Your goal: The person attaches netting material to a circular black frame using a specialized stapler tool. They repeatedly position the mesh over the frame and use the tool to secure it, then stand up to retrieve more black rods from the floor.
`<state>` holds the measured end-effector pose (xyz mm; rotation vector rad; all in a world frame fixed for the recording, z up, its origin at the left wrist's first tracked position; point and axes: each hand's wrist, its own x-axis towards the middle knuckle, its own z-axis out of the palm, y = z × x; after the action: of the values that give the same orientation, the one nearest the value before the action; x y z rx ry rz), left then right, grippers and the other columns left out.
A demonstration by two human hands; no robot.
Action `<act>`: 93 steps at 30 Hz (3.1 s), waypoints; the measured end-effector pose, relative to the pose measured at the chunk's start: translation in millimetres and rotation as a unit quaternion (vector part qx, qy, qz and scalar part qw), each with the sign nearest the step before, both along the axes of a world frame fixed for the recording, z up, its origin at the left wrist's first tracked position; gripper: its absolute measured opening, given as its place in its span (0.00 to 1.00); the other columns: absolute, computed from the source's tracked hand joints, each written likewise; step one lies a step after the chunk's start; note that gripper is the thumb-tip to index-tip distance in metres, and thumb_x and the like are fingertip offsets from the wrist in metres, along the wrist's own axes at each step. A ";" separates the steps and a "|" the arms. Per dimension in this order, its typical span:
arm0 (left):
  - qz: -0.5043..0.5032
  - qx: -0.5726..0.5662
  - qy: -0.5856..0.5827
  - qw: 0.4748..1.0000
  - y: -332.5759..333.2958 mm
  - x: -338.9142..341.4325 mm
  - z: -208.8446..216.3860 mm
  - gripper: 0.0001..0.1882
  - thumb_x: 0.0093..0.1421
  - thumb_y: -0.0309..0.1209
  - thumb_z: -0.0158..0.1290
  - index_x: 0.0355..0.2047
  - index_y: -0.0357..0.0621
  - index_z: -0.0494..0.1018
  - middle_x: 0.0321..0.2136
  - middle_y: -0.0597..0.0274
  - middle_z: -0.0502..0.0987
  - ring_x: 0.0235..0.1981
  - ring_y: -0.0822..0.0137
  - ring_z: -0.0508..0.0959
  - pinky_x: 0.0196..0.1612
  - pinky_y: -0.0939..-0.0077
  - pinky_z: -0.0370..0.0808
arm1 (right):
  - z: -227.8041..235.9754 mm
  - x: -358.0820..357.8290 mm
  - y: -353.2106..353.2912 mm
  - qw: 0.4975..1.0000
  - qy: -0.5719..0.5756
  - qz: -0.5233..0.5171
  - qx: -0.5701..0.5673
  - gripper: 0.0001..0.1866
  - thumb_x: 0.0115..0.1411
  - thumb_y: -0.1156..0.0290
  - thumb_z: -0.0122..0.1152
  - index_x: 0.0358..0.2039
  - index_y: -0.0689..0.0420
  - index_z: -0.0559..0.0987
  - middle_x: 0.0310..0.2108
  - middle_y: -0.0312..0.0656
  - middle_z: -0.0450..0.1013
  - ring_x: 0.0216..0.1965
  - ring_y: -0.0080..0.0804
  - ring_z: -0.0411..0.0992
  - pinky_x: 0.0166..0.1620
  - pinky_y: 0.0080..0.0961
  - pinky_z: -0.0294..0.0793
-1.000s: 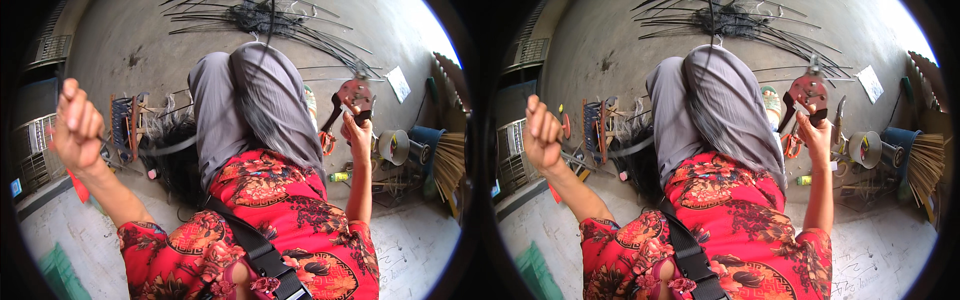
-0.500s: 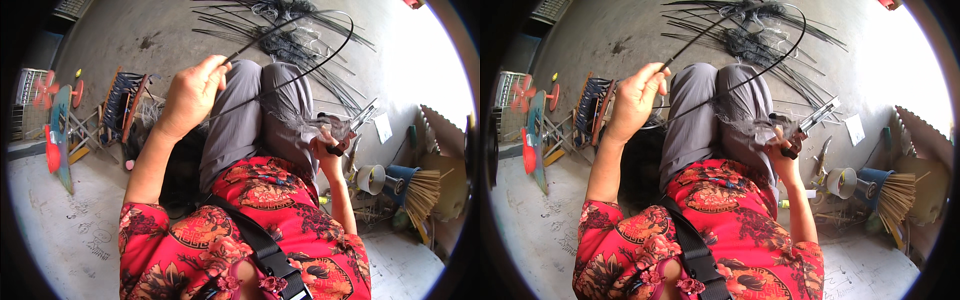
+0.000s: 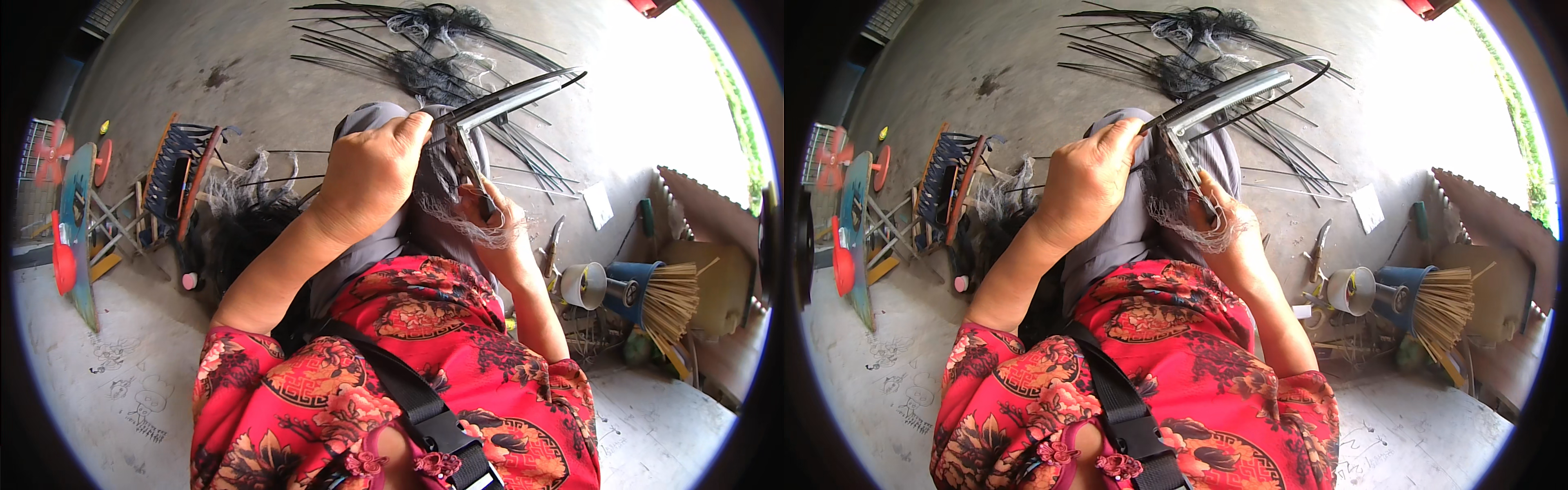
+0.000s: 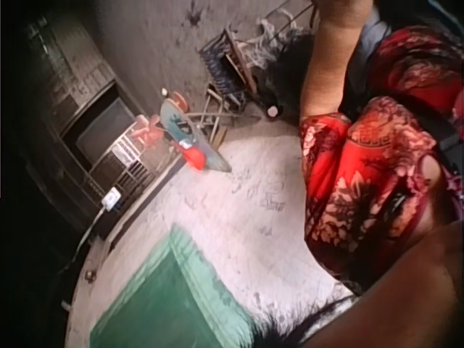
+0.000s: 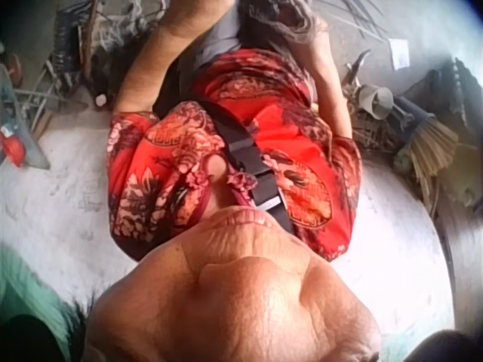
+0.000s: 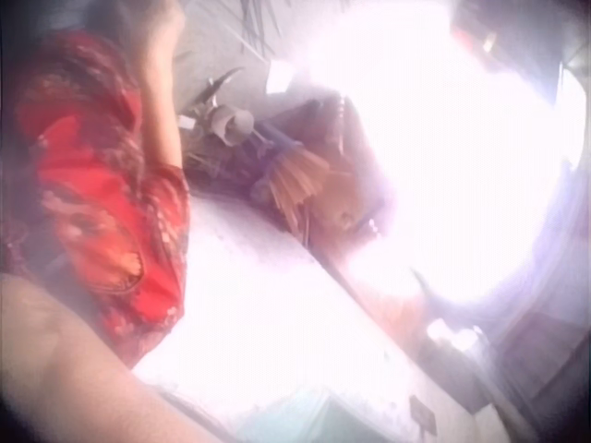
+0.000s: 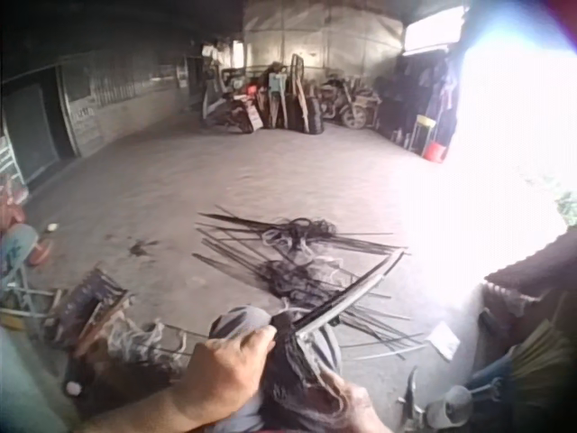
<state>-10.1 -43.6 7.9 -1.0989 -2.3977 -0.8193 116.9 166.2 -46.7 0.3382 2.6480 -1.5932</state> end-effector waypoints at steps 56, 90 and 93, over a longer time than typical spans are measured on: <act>-0.136 0.145 -0.568 0.799 -37.0 -32.9 16.5 0.14 0.81 0.29 0.53 0.55 0.34 0.84 0.30 0.67 0.83 0.26 0.80 0.74 0.31 0.82 0.73 | -48.1 -88.6 17.5 0.980 0.186 -0.014 0.067 0.12 0.67 0.68 0.75 0.45 0.59 0.82 0.27 0.53 0.78 0.28 0.52 0.77 0.37 0.39 0.77; 0.094 0.072 0.039 0.992 -29.1 -74.2 5.7 0.07 0.76 0.27 0.60 0.49 0.38 0.82 0.37 0.51 0.89 0.32 0.54 0.88 0.37 0.64 0.83 | -95.0 14.0 23.1 0.965 -0.194 -0.019 -0.177 0.15 0.82 0.66 0.54 0.52 0.60 0.87 0.26 0.34 0.77 0.21 0.18 0.66 0.26 0.25 0.66; 0.089 0.075 0.027 0.993 -22.9 -73.7 4.7 0.07 0.75 0.27 0.61 0.49 0.38 0.82 0.38 0.49 0.89 0.34 0.51 0.89 0.38 0.62 0.84 | -80.4 32.6 21.2 0.964 -0.193 0.050 -0.174 0.16 0.81 0.64 0.57 0.46 0.62 0.88 0.22 0.35 0.77 0.21 0.22 0.72 0.28 0.26 0.71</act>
<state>-83.8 -66.5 12.7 -0.8258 -2.3069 -0.8802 149.4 187.4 -127.1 0.4372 2.0269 -1.7117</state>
